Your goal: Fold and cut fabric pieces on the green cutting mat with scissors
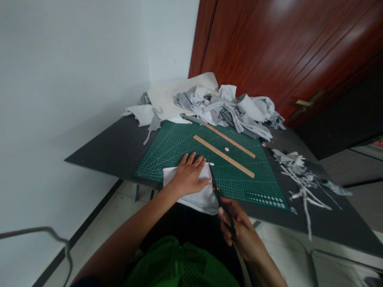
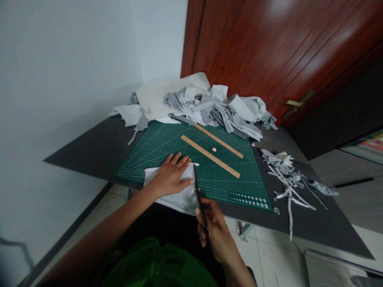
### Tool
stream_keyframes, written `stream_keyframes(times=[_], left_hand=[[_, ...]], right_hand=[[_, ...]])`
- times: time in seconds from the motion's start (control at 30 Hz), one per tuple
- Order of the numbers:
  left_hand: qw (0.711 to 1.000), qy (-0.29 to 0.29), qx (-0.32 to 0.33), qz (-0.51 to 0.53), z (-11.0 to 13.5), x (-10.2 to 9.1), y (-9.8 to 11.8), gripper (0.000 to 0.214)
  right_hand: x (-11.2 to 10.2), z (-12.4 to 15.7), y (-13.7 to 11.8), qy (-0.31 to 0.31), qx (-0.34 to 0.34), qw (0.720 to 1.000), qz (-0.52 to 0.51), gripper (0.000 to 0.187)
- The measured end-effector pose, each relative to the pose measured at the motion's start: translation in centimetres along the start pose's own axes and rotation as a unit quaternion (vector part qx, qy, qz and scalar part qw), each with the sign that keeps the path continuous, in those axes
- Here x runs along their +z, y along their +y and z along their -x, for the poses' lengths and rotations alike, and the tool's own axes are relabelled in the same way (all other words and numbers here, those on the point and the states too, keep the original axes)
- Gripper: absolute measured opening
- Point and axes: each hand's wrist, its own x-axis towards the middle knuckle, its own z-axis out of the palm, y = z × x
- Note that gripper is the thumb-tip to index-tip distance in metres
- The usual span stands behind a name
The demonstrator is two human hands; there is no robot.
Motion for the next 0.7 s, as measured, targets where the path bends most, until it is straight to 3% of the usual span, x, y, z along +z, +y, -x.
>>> stream_keyframes(times=[0.4, 0.7], left_hand=[[1.0, 0.005, 0.0, -0.005, 0.2, 0.0, 0.0, 0.078], [1.0, 0.002, -0.001, 0.003, 0.1, 0.3, -0.1, 0.079]], right_hand=[[-0.5, -0.5, -0.3, 0.004, 0.028, 0.999, -0.019, 0.062], [-0.7, -1.6, -0.7, -0.006, 0.009, 1.0, 0.004, 0.06]])
